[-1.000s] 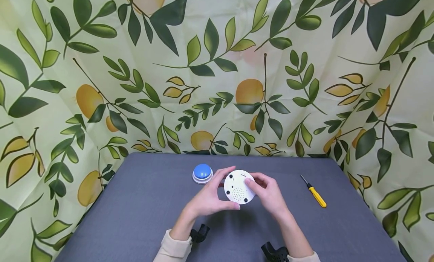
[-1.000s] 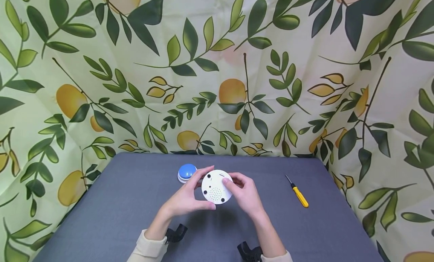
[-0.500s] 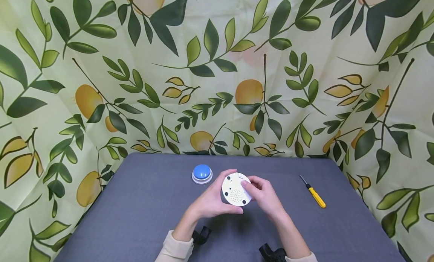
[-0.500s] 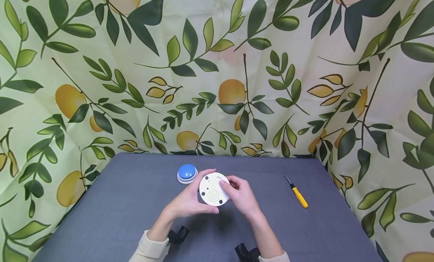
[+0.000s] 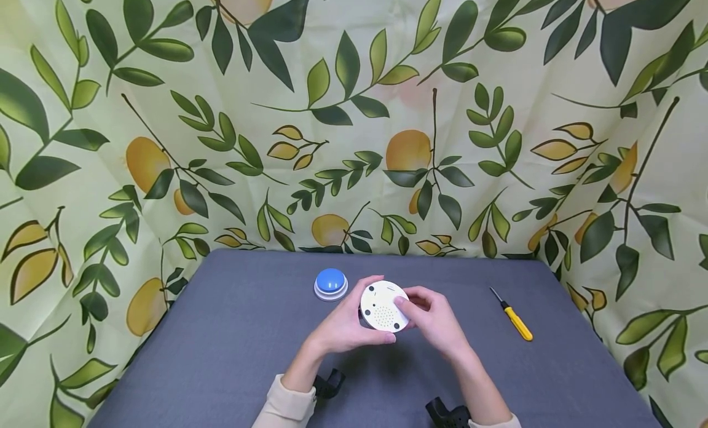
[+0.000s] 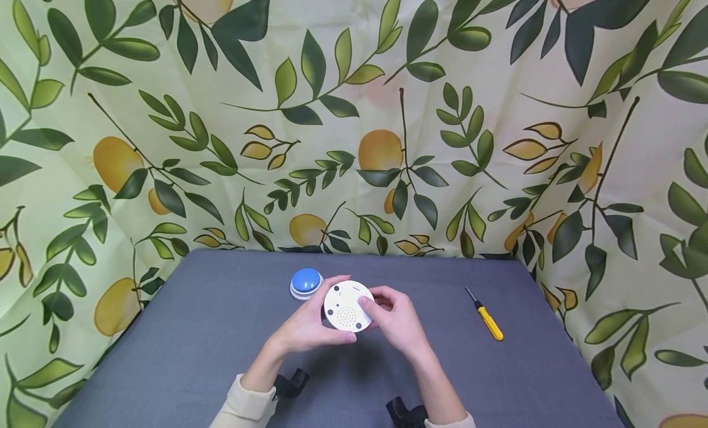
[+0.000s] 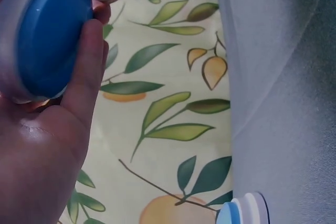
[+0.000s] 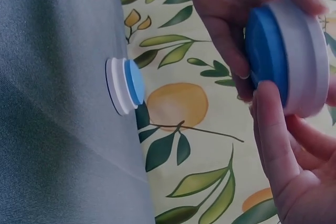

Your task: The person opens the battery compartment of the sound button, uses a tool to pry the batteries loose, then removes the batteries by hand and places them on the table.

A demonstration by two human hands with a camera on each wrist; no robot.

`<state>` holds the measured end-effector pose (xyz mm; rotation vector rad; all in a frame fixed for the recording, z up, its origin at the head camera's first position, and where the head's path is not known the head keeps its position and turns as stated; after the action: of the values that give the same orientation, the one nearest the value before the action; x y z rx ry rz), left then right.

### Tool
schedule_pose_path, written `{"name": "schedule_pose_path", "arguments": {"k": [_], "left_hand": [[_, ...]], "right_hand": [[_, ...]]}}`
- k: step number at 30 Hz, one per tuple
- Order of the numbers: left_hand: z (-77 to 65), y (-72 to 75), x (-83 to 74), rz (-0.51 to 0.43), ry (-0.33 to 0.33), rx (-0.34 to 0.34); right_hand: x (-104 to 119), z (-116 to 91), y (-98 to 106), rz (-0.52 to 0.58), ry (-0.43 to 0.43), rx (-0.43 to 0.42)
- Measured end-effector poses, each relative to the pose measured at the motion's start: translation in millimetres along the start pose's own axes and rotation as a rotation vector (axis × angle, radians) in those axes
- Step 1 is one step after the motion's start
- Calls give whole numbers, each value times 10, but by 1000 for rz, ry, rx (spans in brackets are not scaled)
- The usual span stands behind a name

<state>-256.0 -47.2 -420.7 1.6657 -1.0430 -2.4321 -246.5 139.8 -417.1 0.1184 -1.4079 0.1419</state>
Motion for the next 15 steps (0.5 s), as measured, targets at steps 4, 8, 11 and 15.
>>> {"name": "schedule_pose_path", "arguments": {"k": [4, 8, 11, 15], "left_hand": [[8, -14, 8, 12, 11, 3], [24, -32, 21, 5, 11, 12], [31, -36, 30, -6, 15, 14], [34, -38, 41, -9, 21, 14]], "right_hand": [[11, -3, -1, -35, 14, -55], [5, -5, 5, -78, 9, -93], [6, -8, 11, -99, 4, -113], [21, -15, 18, -124, 4, -124]]}}
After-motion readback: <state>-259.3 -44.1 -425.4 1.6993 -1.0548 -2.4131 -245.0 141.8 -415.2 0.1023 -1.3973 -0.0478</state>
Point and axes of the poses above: each hand's wrist, its own z-axis towards the middle knuckle, its own y-axis out of the back of the hand, x = y × z, the point moved 4 cm from there along z, towards the middle knuckle, and after that the axes turned 10 degrees about z, right-handed, at the moved point
